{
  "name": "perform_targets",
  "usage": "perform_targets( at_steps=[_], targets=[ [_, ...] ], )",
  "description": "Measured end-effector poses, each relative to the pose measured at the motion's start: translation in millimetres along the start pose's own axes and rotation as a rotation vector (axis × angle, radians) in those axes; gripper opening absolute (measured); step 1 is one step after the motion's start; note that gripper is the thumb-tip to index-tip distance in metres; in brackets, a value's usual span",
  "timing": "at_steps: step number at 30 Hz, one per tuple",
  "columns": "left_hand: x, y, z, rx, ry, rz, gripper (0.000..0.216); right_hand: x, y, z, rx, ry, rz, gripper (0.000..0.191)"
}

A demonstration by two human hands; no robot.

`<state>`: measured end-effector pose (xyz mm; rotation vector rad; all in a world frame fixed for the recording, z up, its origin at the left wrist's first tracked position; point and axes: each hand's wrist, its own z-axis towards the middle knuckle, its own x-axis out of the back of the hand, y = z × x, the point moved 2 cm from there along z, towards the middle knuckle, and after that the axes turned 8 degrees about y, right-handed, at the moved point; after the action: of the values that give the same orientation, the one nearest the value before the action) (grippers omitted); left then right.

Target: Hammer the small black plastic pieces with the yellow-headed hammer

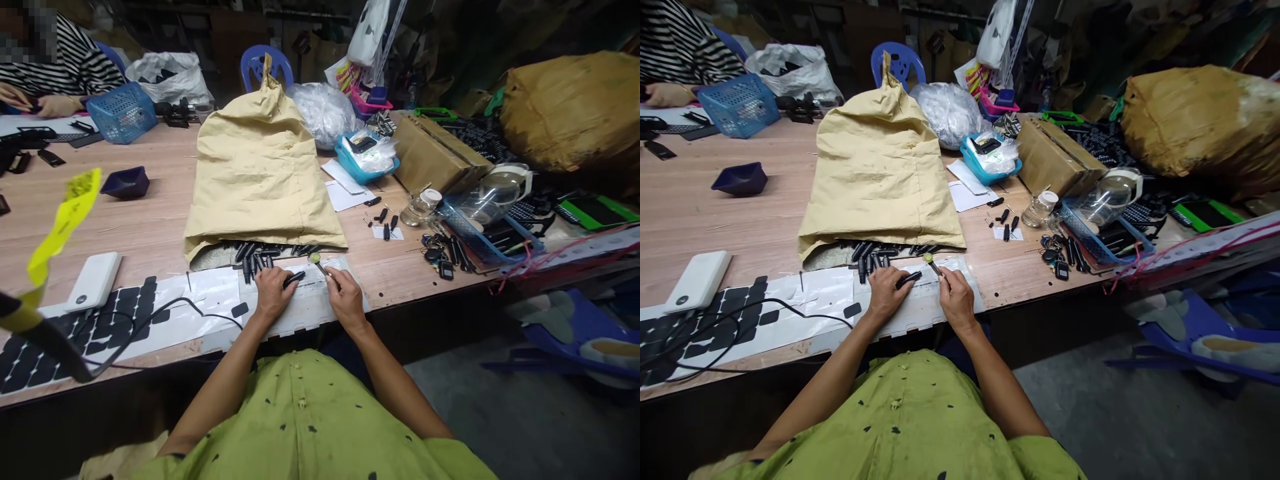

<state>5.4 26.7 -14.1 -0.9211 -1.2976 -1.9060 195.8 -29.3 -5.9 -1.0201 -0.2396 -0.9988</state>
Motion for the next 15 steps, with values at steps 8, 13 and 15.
perform_targets(
  at_steps=[8,13,15],
  targets=[
    [2,0,-1,0.044,-0.015,-0.050,0.015,6,-11,-11,0.022,-0.086,0.024,0.031],
    [2,0,-1,0.040,-0.015,-0.060,0.016,5,-16,-14,0.069,-0.092,-0.032,0.035],
    [2,1,0,0.047,-0.016,-0.055,0.016,5,-18,-14,0.069,-0.108,-0.041,0.035]
  ],
)
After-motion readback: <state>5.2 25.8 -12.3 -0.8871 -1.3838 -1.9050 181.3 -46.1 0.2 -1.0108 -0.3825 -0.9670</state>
